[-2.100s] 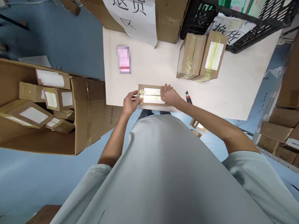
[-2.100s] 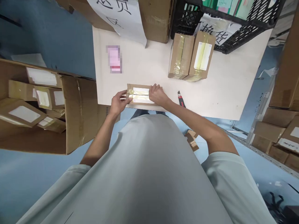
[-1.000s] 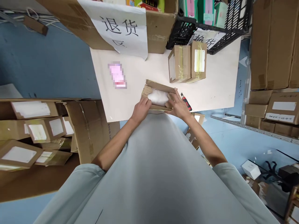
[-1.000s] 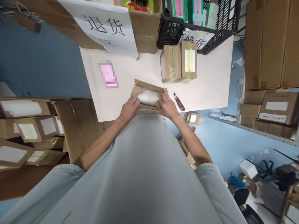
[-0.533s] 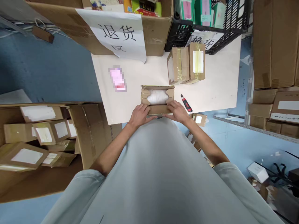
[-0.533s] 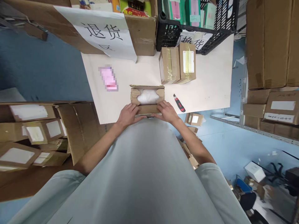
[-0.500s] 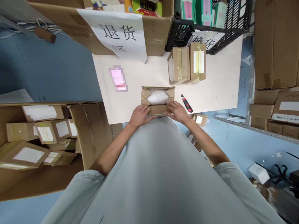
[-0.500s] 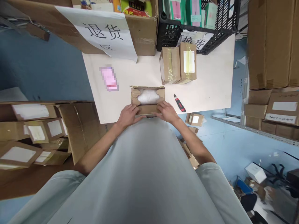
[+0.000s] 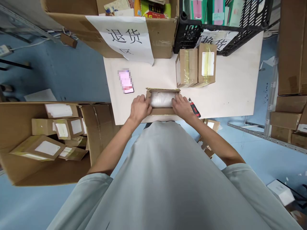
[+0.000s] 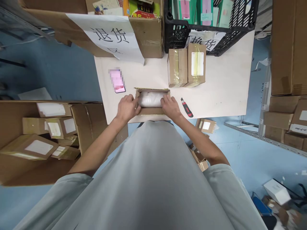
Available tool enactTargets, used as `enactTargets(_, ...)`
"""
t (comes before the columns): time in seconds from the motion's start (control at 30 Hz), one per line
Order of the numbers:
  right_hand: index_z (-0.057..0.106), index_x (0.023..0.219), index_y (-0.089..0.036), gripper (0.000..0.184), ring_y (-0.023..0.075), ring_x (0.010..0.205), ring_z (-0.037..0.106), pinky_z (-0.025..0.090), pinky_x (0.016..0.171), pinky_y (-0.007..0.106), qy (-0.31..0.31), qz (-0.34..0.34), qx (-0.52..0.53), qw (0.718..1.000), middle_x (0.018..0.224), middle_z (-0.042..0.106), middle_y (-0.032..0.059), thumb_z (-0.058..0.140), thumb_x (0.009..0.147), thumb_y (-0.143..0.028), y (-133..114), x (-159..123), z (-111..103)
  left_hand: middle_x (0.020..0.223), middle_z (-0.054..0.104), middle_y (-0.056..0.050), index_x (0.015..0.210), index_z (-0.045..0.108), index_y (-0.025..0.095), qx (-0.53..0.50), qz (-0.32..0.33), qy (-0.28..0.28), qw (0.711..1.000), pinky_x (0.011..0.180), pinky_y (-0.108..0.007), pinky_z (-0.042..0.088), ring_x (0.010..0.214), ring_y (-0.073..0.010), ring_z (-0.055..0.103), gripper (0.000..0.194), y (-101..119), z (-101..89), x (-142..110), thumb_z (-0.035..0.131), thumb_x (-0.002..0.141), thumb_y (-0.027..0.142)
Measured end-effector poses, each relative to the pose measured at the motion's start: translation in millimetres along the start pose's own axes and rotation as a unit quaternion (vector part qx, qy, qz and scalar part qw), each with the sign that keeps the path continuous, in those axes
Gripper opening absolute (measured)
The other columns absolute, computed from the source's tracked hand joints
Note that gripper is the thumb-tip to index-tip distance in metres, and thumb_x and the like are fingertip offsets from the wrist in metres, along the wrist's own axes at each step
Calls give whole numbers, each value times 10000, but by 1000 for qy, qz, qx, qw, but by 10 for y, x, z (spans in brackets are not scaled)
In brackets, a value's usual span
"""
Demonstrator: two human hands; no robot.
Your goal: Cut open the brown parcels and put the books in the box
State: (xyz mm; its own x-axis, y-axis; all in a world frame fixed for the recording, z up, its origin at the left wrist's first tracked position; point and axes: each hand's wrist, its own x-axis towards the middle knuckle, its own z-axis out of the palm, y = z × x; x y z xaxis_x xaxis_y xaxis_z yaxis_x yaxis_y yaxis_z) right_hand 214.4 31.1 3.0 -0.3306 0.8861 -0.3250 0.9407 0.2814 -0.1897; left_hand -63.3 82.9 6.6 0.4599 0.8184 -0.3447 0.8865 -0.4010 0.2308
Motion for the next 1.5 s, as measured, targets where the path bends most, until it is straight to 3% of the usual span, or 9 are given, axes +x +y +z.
enactTargets(0.2,747,1434,-110,461,430,1306,566,529,1069,553,44,98,55,993,1438,684,266,547,1169,-430,352,-309,41,1215,590,-197,1436,736,188,-59,-54,52,995,987,-551,502,1157,-405,553,418,-313,8,-219,562,1097,361)
enactTargets(0.43,796,1282,-141,405,367,1276,594,494,1069,484,-2,-60,74,995,1346,774,197,417,1210,-265,184,-89,47,1229,598,-153,1512,653,214,-64,-97,44,992,1004,-490,482,1143,-349,541,413,-311,115,-148,569,1115,292)
enactTargets(0.6,754,1362,-95,358,393,1331,592,467,1086,501,-28,-77,31,996,1364,737,246,521,1184,-300,86,-51,-17,1221,633,-153,1524,653,255,-59,-101,11,993,954,-467,514,1123,-364,591,449,-212,142,-97,489,1107,228)
enactTargets(0.9,761,1315,-111,368,387,1293,580,533,1075,511,12,106,57,993,1379,694,259,461,1177,-272,362,-328,107,1298,652,-148,1537,660,252,-112,-114,7,987,966,-442,558,1168,-351,635,492,-133,250,-112,445,1096,213)
enactTargets(1.0,749,1386,-135,383,388,1311,592,563,1109,545,51,109,84,989,1440,701,245,464,1145,-221,392,-337,202,1270,640,-117,1583,643,260,-185,-100,17,977,1033,-429,573,1122,-304,660,520,-204,333,-79,538,1073,245)
enactTargets(1.1,686,1554,-172,505,364,1474,576,570,1190,546,57,103,102,988,1675,605,199,393,1143,-177,375,-306,282,1230,626,-103,1629,605,210,-278,-81,13,957,1051,-439,596,1035,-255,665,609,-335,393,-54,682,1046,366)
enactTargets(1.3,322,1847,-176,845,378,1716,432,512,1310,595,32,47,173,983,1885,361,223,629,1132,-508,408,-356,304,1353,598,-122,1842,270,282,-352,-66,-31,933,1036,-490,616,1104,-280,656,1326,-454,429,-105,1008,790,611)
enactTargets(1.4,182,1880,-149,1175,446,1735,368,492,1307,635,25,4,156,987,1943,176,240,832,1004,-585,369,-372,220,1356,569,-110,1858,210,260,-306,-79,-44,948,1074,-490,589,1177,-311,649,1411,-381,436,-104,1040,759,568)
enactTargets(1.5,147,1883,-116,1308,511,1681,406,454,1308,686,10,11,119,993,1949,89,259,917,932,-579,309,-292,137,1370,547,-112,1845,227,222,-267,-94,-40,958,1090,-481,560,1215,-321,632,1344,-304,447,-60,1023,810,541)
